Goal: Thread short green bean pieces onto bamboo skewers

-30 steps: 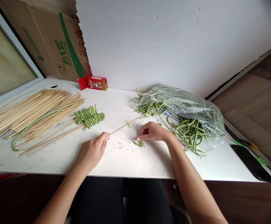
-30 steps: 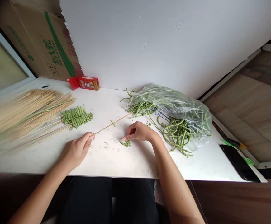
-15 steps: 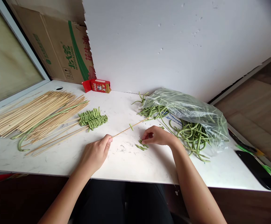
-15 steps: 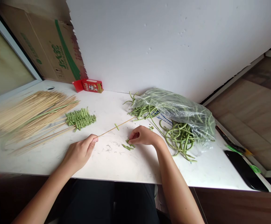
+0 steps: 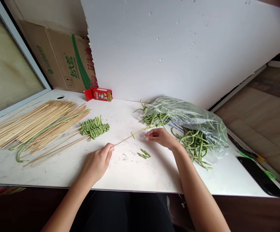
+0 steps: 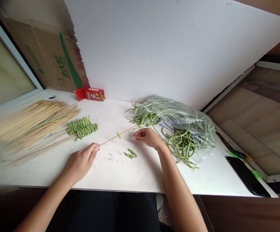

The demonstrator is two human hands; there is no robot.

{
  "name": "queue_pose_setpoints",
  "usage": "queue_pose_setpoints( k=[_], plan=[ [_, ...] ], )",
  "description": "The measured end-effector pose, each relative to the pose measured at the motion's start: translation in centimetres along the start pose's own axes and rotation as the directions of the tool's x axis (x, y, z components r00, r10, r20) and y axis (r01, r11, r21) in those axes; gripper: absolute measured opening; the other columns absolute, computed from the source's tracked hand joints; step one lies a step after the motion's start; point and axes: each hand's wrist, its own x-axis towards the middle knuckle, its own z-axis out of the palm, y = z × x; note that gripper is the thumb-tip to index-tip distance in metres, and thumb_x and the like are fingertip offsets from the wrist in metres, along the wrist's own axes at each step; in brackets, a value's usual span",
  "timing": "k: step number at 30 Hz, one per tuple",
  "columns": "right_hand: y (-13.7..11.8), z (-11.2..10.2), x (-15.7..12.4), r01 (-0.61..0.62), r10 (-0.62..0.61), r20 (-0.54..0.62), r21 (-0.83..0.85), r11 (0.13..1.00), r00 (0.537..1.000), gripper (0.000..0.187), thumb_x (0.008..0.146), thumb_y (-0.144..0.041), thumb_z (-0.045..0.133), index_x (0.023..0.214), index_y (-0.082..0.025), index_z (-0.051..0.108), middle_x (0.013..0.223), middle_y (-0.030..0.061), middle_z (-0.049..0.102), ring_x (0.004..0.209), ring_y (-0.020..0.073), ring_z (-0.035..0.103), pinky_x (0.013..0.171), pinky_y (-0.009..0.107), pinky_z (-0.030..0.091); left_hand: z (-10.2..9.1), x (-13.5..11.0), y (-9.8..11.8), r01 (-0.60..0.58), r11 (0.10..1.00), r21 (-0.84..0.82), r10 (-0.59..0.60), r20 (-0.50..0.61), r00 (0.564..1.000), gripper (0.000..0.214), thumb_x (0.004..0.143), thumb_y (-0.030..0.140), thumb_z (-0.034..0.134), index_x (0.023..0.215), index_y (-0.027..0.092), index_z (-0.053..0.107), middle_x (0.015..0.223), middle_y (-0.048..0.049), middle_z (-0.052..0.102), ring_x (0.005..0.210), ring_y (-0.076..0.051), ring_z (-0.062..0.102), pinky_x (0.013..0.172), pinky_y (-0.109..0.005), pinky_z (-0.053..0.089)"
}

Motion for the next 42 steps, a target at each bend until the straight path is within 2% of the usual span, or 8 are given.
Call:
queue_pose_setpoints(
  k=[3,6,9,15,23,27,33,42],
  plan=[
    [0.7,-0.2,0.7,-0.018,0.035,-0.169,0.1,0.995,0.985,0.047,0.068,-0.054,0.093,0.099,-0.02,0.084,0.082,0.0059,0.075,0.067,0.0163,0.057,0.058,0.03,0.04,0.0,0.0,-0.1,0.002,1.0,0.003,-0.002,0.003,1.0,0.035,0.114,0.043,0.025,0.111,0.027,0.056,0.093,0.0006,0.079,0.076,-0.022,0.072,0.065,-0.03,0.036],
    [1.0,-0.3,1.1,0.055,-0.001,-0.231,0.227,0.972,0.973,0.045,0.068,-0.056,0.094,0.093,-0.021,0.084,0.09,0.0067,0.076,0.072,0.0163,0.058,0.059,0.029,0.043,0.1,0.0,-0.2,-0.001,1.0,0.007,0.001,-0.002,1.0,0.037,0.114,0.044,0.024,0.111,0.027,0.056,0.09,0.0002,0.078,0.075,-0.023,0.072,0.064,-0.03,0.036],
    [1.0,-0.2,1.2,0.099,-0.009,-0.243,0.362,0.927,0.97,0.043,0.069,-0.054,0.095,0.094,-0.022,0.081,0.096,0.0063,0.077,0.08,0.0173,0.063,0.064,0.028,0.047,0.1,0.0,-0.2,-0.004,1.0,-0.003,0.004,-0.007,1.0,0.036,0.114,0.043,0.025,0.111,0.027,0.057,0.091,-0.0002,0.078,0.075,-0.022,0.072,0.064,-0.03,0.036],
    [0.9,0.0,1.2,0.084,0.012,-0.157,0.594,0.8,0.988,0.042,0.071,-0.048,0.097,0.101,-0.026,0.078,0.118,0.0059,0.079,0.107,0.0225,0.073,0.076,0.028,0.057,0.0,0.0,0.0,-0.009,1.0,-0.004,0.009,-0.018,1.0,0.035,0.114,0.041,0.027,0.109,0.027,0.058,0.089,-0.0002,0.078,0.073,-0.021,0.072,0.064,-0.03,0.037],
    [0.6,1.4,1.5,0.266,-0.045,-0.358,0.596,0.758,0.933,0.042,0.07,-0.052,0.098,0.095,-0.025,0.077,0.1,0.0031,0.076,0.08,0.015,0.067,0.06,0.024,0.052,0.1,0.0,0.1,-0.014,1.0,0.021,0.014,-0.02,1.0,0.035,0.114,0.04,0.028,0.11,0.027,0.06,0.088,-0.0004,0.079,0.073,-0.021,0.073,0.062,-0.029,0.038],
    [0.7,2.0,1.7,0.261,-0.069,-0.319,0.613,0.746,0.945,0.037,0.074,-0.05,0.096,0.092,-0.024,0.077,0.1,0.0038,0.075,0.081,0.0143,0.067,0.062,0.023,0.055,0.2,0.0,0.1,-0.008,1.0,0.027,0.009,-0.027,1.0,0.034,0.114,0.039,0.029,0.113,0.027,0.06,0.091,-0.0011,0.08,0.075,-0.022,0.074,0.062,-0.03,0.039],
    [0.9,2.1,2.0,0.233,-0.043,-0.278,0.701,0.674,0.96,0.04,0.069,-0.038,0.101,0.099,-0.024,0.079,0.101,0.0018,0.075,0.085,0.0128,0.07,0.083,0.023,0.064,0.2,0.0,0.0,-0.002,1.0,0.015,0.002,-0.027,1.0,0.036,0.114,0.041,0.027,0.113,0.027,0.06,0.092,-0.0014,0.08,0.076,-0.022,0.074,0.064,-0.03,0.039],
    [0.7,2.3,1.9,0.244,-0.07,-0.269,0.695,0.676,0.96,0.035,0.075,-0.041,0.097,0.101,-0.024,0.08,0.101,0.003,0.074,0.085,0.0128,0.069,0.084,0.02,0.063,0.2,0.0,0.0,-0.006,1.0,0.016,0.007,-0.043,0.999,0.037,0.114,0.042,0.028,0.112,0.027,0.061,0.088,-0.0009,0.079,0.072,-0.021,0.072,0.062,-0.03,0.037]
  ],
)
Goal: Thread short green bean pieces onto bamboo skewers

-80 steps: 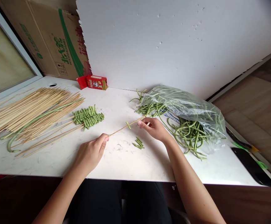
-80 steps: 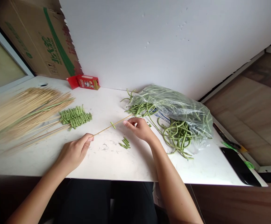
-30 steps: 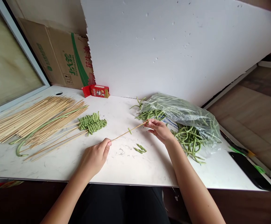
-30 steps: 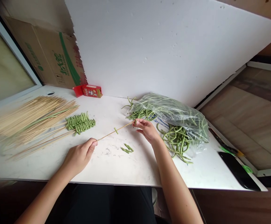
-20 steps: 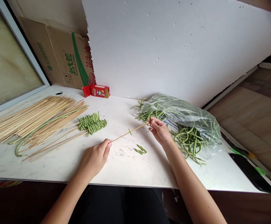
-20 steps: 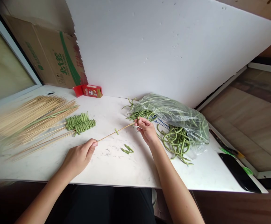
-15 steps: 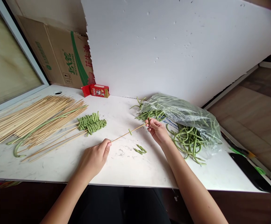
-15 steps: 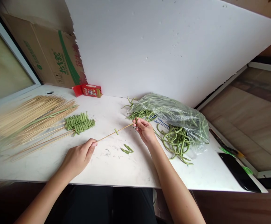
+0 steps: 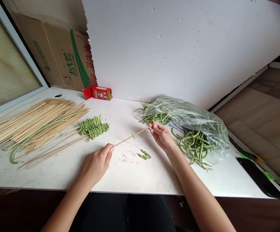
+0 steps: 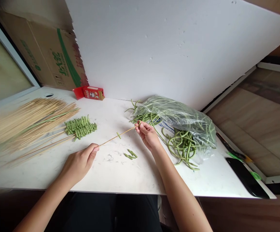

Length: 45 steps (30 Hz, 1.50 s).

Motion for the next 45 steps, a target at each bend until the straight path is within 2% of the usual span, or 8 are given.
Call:
queue_pose_setpoints(
  k=[6,15,26,32,37,45],
  plan=[
    [-0.01,-0.01,-0.04,0.015,-0.015,-0.001,-0.014,1.0,1.0,0.036,0.076,-0.043,0.097,0.103,-0.027,0.08,0.102,0.0015,0.074,0.089,0.0129,0.07,0.087,0.021,0.063,0.0,0.02,0.0,0.006,1.0,0.005,-0.006,-0.007,1.0,0.037,0.114,0.042,0.028,0.112,0.027,0.062,0.088,-0.0011,0.079,0.071,-0.021,0.072,0.062,-0.029,0.038],
    [-0.29,0.27,-0.16,0.005,-0.005,-0.014,0.003,1.0,1.0,0.039,0.072,-0.042,0.098,0.102,-0.024,0.081,0.103,0.0033,0.074,0.087,0.0143,0.07,0.086,0.023,0.064,0.0,0.03,0.03,0.004,1.0,0.006,-0.004,-0.001,1.0,0.037,0.114,0.042,0.027,0.112,0.027,0.06,0.091,-0.0011,0.08,0.073,-0.021,0.073,0.062,-0.029,0.038],
    [-0.33,0.28,-0.31,0.017,-0.017,-0.004,-0.014,1.0,1.0,0.039,0.075,-0.044,0.097,0.105,-0.026,0.08,0.104,0.0034,0.074,0.094,0.0165,0.071,0.091,0.027,0.064,0.13,0.01,-0.15,0.01,1.0,0.01,-0.01,-0.007,1.0,0.037,0.114,0.042,0.028,0.113,0.027,0.062,0.092,-0.0017,0.08,0.074,-0.022,0.074,0.062,-0.03,0.039],
    [-0.4,0.4,-0.3,0.009,-0.009,-0.003,0.02,1.0,1.0,0.037,0.073,-0.041,0.099,0.102,-0.025,0.081,0.103,0.0027,0.074,0.09,0.0141,0.07,0.091,0.023,0.063,0.0,0.05,-0.06,0.013,1.0,-0.001,-0.013,0.004,1.0,0.036,0.114,0.042,0.027,0.112,0.027,0.061,0.091,-0.001,0.079,0.074,-0.022,0.073,0.063,-0.029,0.038],
    [-0.42,0.42,-0.29,0.007,-0.007,-0.001,0.008,1.0,1.0,0.035,0.074,-0.04,0.098,0.101,-0.025,0.08,0.102,0.0026,0.074,0.091,0.0157,0.071,0.091,0.026,0.064,-0.05,0.12,0.06,0.011,1.0,0.007,-0.011,0.013,1.0,0.037,0.114,0.042,0.026,0.112,0.027,0.06,0.09,-0.0012,0.079,0.074,-0.022,0.073,0.062,-0.03,0.037],
    [-0.39,0.5,-0.29,0.008,-0.009,0.016,0.064,0.998,1.0,0.033,0.075,-0.035,0.098,0.102,-0.022,0.082,0.101,0.0023,0.075,0.089,0.0122,0.071,0.085,0.018,0.062,-0.03,0.07,0.03,0.008,1.0,0.005,-0.008,0.016,1.0,0.037,0.114,0.043,0.026,0.112,0.027,0.059,0.089,-0.001,0.078,0.074,-0.021,0.072,0.063,-0.03,0.036]
  ],
)
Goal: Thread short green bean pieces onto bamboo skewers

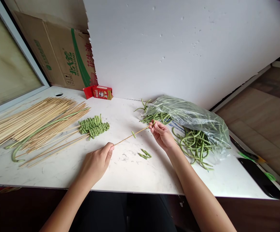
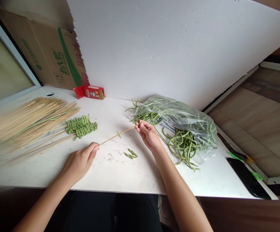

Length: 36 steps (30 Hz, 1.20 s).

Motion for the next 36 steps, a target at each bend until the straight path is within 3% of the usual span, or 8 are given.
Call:
queue_pose_setpoints(
  k=[11,22,27,36],
  plan=[
    [0.05,0.06,0.07,0.017,-0.018,0.022,0.055,0.998,1.0,0.024,0.077,-0.03,0.099,0.094,-0.025,0.083,0.098,-0.0002,0.077,0.086,0.0105,0.074,0.078,0.015,0.064,-0.03,0.03,-0.01,0.0,1.0,-0.006,0.0,0.01,1.0,0.038,0.114,0.043,0.025,0.112,0.027,0.059,0.091,-0.0009,0.078,0.075,-0.022,0.072,0.063,-0.03,0.035],
    [0.0,0.15,0.08,0.014,-0.015,0.023,0.044,0.999,1.0,0.029,0.075,-0.033,0.1,0.097,-0.024,0.084,0.098,0.0002,0.077,0.087,0.01,0.073,0.078,0.014,0.062,0.03,0.05,-0.08,0.003,1.0,0.017,-0.003,0.0,1.0,0.037,0.114,0.042,0.026,0.109,0.027,0.059,0.084,0.0,0.076,0.07,-0.021,0.07,0.062,-0.03,0.032],
    [0.02,0.24,-0.06,0.033,-0.033,0.002,-0.021,0.999,0.999,0.031,0.074,-0.039,0.1,0.097,-0.025,0.085,0.099,0.0014,0.078,0.087,0.0125,0.072,0.079,0.02,0.063,0.12,0.06,-0.13,-0.003,1.0,0.021,0.004,-0.007,1.0,0.037,0.114,0.042,0.026,0.109,0.027,0.059,0.083,0.0004,0.076,0.07,-0.022,0.07,0.062,-0.03,0.032],
    [0.05,0.17,0.02,0.168,-0.179,-0.04,-0.198,0.966,0.983,0.028,0.08,-0.049,0.094,0.096,-0.027,0.087,0.092,0.0042,0.078,0.083,0.0178,0.068,0.083,0.033,0.061,-0.01,0.08,-0.02,0.009,1.0,0.003,-0.009,-0.003,1.0,0.036,0.114,0.041,0.028,0.11,0.027,0.061,0.085,-0.0005,0.076,0.071,-0.022,0.07,0.062,-0.03,0.033]
  ],
)
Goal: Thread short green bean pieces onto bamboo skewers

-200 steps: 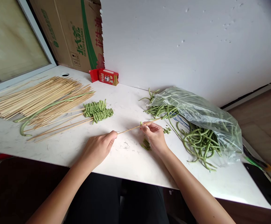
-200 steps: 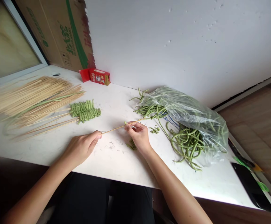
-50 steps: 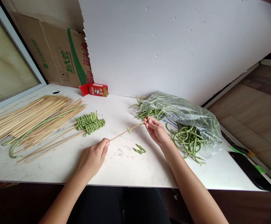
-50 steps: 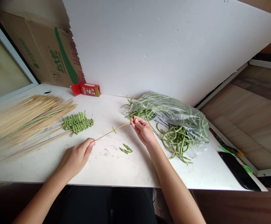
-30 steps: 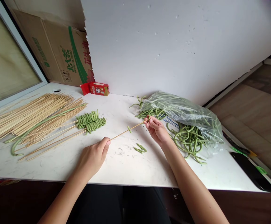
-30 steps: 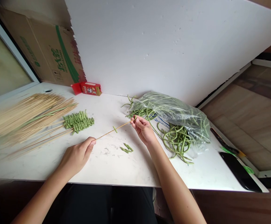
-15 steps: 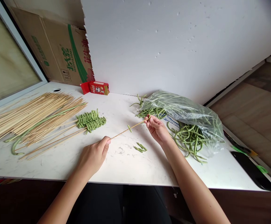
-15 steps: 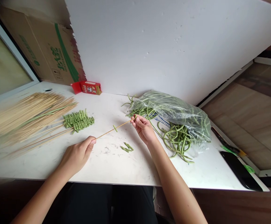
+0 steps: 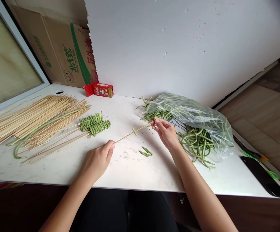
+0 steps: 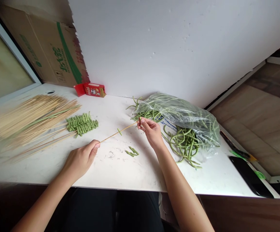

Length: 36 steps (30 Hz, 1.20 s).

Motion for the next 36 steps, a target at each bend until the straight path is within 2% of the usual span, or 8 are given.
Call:
queue_pose_setpoints(
  k=[17,25,31,36],
  plan=[
    [0.36,-0.1,-0.06,0.013,-0.012,0.012,-0.057,0.998,1.0,0.03,0.079,-0.049,0.095,0.097,-0.026,0.087,0.089,0.0047,0.079,0.08,0.0196,0.069,0.082,0.037,0.059,-0.38,0.02,0.25,-0.003,1.0,0.026,0.002,0.026,1.0,0.035,0.114,0.039,0.027,0.108,0.027,0.06,0.083,-0.0003,0.075,0.072,-0.022,0.071,0.062,-0.031,0.033],
    [0.24,0.47,-0.32,-0.088,0.087,0.014,0.11,0.99,0.996,0.033,0.081,-0.05,0.092,0.102,-0.025,0.084,0.094,0.0046,0.078,0.085,0.0181,0.07,0.084,0.032,0.061,-0.41,-0.04,0.23,-0.003,1.0,-0.007,0.003,0.008,1.0,0.036,0.113,0.04,0.028,0.107,0.027,0.06,0.082,0.0001,0.074,0.07,-0.021,0.068,0.061,-0.03,0.034],
    [0.11,0.55,-0.41,-0.132,0.132,0.002,0.115,0.985,0.991,0.03,0.077,-0.046,0.095,0.09,-0.023,0.082,0.09,0.0034,0.076,0.083,0.0161,0.067,0.079,0.029,0.058,-0.24,-0.04,0.04,-0.002,1.0,-0.005,0.002,0.012,1.0,0.035,0.113,0.04,0.027,0.108,0.028,0.06,0.084,0.0003,0.075,0.07,-0.02,0.069,0.062,-0.03,0.033],
    [0.04,0.71,-0.57,-0.156,0.157,-0.015,0.064,0.986,0.988,0.03,0.077,-0.049,0.093,0.084,-0.024,0.079,0.086,0.0001,0.069,0.079,0.014,0.059,0.069,0.025,0.051,-0.2,-0.07,0.01,-0.003,1.0,0.016,0.002,0.015,1.0,0.036,0.114,0.041,0.027,0.109,0.028,0.06,0.083,0.0,0.075,0.071,-0.021,0.069,0.062,-0.03,0.033]
  ],
)
